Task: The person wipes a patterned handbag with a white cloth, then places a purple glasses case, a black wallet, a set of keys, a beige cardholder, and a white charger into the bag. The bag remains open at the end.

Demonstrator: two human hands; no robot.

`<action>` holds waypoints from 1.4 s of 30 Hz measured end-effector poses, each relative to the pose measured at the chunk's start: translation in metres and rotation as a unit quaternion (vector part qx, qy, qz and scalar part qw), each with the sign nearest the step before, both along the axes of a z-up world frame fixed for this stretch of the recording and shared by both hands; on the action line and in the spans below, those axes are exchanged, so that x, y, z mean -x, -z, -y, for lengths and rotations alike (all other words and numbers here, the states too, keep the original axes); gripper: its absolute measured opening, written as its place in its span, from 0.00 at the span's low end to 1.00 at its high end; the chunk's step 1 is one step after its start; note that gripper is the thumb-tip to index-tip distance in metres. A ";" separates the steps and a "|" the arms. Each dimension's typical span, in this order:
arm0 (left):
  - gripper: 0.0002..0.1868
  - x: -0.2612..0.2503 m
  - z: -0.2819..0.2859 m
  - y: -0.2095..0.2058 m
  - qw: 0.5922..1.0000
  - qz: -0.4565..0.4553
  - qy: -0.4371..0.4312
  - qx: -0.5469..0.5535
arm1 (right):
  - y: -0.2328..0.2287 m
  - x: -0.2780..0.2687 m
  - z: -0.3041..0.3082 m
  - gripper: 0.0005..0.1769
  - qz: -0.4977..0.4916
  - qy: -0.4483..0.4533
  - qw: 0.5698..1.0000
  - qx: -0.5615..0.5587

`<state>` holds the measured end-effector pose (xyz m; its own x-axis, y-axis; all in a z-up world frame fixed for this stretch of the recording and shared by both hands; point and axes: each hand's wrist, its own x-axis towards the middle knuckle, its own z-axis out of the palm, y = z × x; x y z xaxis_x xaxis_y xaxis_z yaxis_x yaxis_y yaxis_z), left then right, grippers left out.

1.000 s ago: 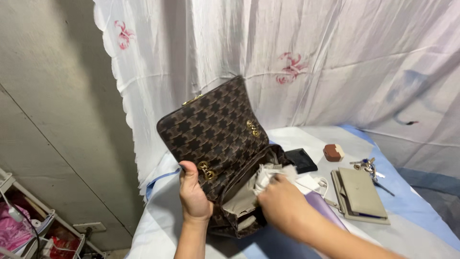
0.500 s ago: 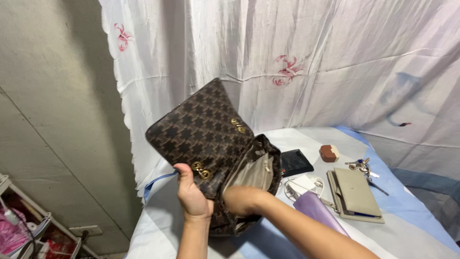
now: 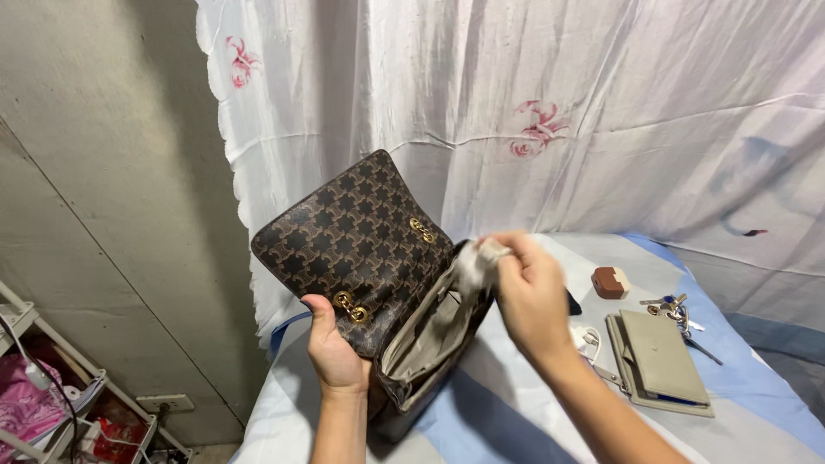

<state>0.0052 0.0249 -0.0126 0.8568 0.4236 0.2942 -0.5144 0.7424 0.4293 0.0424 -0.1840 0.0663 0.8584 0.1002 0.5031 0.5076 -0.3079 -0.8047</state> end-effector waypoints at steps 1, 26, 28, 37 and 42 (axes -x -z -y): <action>0.36 0.000 -0.002 0.002 1.000 0.012 0.012 0.001 | -0.003 0.005 0.001 0.11 0.008 0.052 0.998 0.041; 0.33 0.001 0.010 -0.001 1.000 -0.009 0.017 0.004 | 0.109 -0.059 -0.062 0.35 -0.076 -0.053 0.561 0.823; 0.32 0.001 0.007 0.004 1.000 -0.021 0.013 0.013 | 0.104 -0.069 -0.049 0.39 -0.033 -0.038 0.585 0.809; 0.31 -0.023 0.007 0.025 0.994 -0.047 -0.085 0.048 | 0.112 -0.068 -0.078 0.24 -0.131 -0.211 0.627 0.738; 0.32 -0.045 -0.021 0.056 0.994 -0.032 -0.099 0.026 | 0.081 -0.041 -0.088 0.23 -0.180 -0.344 0.696 0.604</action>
